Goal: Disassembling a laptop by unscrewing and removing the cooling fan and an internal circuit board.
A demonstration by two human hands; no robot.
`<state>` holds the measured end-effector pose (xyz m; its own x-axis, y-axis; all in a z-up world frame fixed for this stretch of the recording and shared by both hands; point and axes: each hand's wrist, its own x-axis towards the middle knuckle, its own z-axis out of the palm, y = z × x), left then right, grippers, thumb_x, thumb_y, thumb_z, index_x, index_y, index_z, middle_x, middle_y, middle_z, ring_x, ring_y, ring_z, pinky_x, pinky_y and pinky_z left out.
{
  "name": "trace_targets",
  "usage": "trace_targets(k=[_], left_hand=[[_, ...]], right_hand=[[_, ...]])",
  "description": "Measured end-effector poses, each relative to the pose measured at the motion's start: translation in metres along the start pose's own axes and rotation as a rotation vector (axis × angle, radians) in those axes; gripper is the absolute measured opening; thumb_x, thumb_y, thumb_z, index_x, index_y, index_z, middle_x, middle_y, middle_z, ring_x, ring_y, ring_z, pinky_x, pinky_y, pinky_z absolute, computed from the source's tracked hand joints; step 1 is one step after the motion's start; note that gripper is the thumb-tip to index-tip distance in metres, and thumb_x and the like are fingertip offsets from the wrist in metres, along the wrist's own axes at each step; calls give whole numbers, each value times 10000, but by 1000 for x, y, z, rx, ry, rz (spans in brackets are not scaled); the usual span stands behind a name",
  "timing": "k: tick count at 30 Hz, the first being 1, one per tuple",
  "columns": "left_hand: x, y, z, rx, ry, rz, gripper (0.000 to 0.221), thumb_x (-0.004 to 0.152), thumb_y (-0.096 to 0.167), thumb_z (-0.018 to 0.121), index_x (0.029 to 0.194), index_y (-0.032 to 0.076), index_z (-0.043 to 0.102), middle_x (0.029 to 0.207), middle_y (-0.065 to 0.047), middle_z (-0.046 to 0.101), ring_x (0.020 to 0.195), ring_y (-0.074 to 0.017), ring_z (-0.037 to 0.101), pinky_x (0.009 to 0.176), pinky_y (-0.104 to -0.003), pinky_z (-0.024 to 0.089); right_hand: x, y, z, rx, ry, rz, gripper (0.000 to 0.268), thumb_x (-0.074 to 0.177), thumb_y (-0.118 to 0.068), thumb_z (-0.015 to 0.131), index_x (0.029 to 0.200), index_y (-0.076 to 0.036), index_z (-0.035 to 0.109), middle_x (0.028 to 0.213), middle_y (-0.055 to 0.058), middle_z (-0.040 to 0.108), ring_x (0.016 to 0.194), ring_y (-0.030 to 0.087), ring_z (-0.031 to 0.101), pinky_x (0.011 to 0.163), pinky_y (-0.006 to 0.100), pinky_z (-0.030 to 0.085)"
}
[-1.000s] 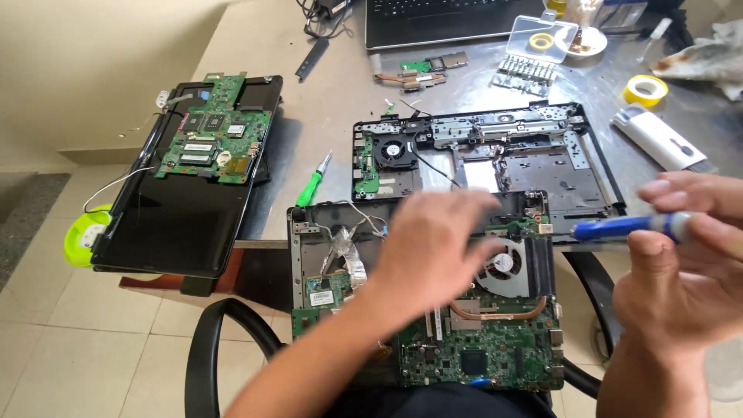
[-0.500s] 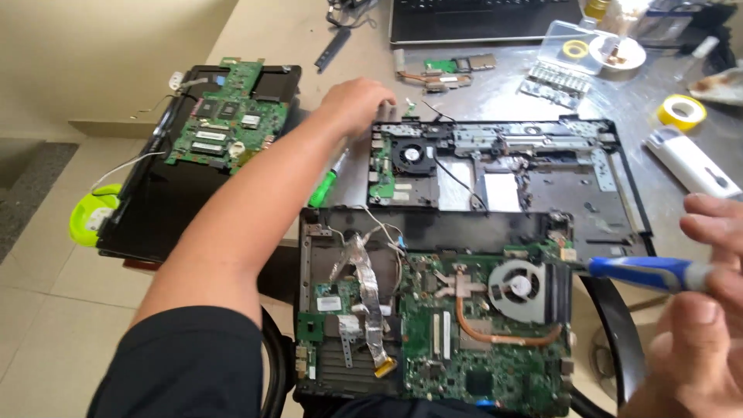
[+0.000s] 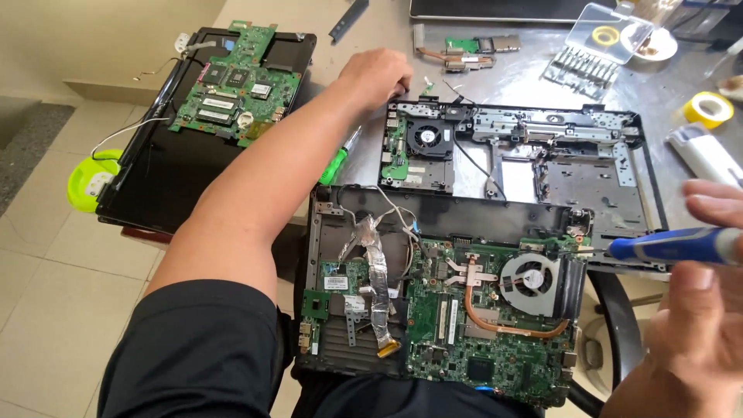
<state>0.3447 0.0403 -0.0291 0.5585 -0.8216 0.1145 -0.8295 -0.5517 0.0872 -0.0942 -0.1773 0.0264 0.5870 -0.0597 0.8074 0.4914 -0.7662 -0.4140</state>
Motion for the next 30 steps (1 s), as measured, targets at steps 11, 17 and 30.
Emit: trace_targets(k=[11,17,30], left_hand=[[12,-3,12,202,-5,77,222,893,23,762,771,174,655,838,-23,667,765,-178,657,576,-358,579],[17,-9,17,296,23,244,217,981,127,545,803,176,659,840,-51,641,721,-277,636,555,-433,526],[0,-10,-6,419,3,262,169,990,21,486,991,120,623,981,-68,671,815,-285,645,759,-439,492]], right_hand=[[1,-3,-17,7,-75,-65,351,1253,-165,373,1600,-118,348,1503,284,483,1490,493,512,1401,661,457],[-24,28,-25,-36,-15,-112,380,1179,-85,507,1532,-114,369,1309,267,437,1235,426,472,1232,589,483],[12,0,-12,77,188,-286,297,999,-277,646,1195,-132,477,1060,160,529,1000,316,611,948,451,606]])
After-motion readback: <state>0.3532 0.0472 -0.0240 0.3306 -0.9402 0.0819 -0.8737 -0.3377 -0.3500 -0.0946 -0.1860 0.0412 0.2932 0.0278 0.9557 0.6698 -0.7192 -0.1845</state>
